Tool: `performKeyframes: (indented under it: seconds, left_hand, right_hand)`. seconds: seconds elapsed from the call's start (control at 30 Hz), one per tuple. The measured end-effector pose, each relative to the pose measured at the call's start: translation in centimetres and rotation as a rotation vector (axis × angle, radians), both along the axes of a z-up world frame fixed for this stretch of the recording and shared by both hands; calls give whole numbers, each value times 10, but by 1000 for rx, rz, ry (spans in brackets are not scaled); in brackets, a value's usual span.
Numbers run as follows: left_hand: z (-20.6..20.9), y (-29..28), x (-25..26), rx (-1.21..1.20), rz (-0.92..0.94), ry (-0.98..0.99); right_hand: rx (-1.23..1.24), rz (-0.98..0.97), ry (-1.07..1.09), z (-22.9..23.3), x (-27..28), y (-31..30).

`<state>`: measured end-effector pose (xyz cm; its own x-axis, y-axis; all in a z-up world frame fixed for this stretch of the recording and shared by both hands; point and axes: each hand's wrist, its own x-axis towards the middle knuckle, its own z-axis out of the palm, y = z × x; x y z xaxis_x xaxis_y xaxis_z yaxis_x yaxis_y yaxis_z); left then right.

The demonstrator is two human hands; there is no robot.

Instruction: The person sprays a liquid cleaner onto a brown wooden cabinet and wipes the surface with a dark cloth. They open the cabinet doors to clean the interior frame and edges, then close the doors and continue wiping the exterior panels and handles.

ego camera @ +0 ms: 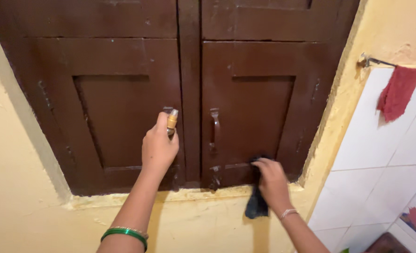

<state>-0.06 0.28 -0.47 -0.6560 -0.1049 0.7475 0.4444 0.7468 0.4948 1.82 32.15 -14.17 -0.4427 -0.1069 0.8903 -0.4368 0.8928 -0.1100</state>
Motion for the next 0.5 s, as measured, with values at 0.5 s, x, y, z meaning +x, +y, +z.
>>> performKeyframes:
  seconds: [0.5]
  left_hand:
    - [-4,7,4,34,150,-50]
  right_hand:
    - [-204,-187,-193,-67,-11,96]
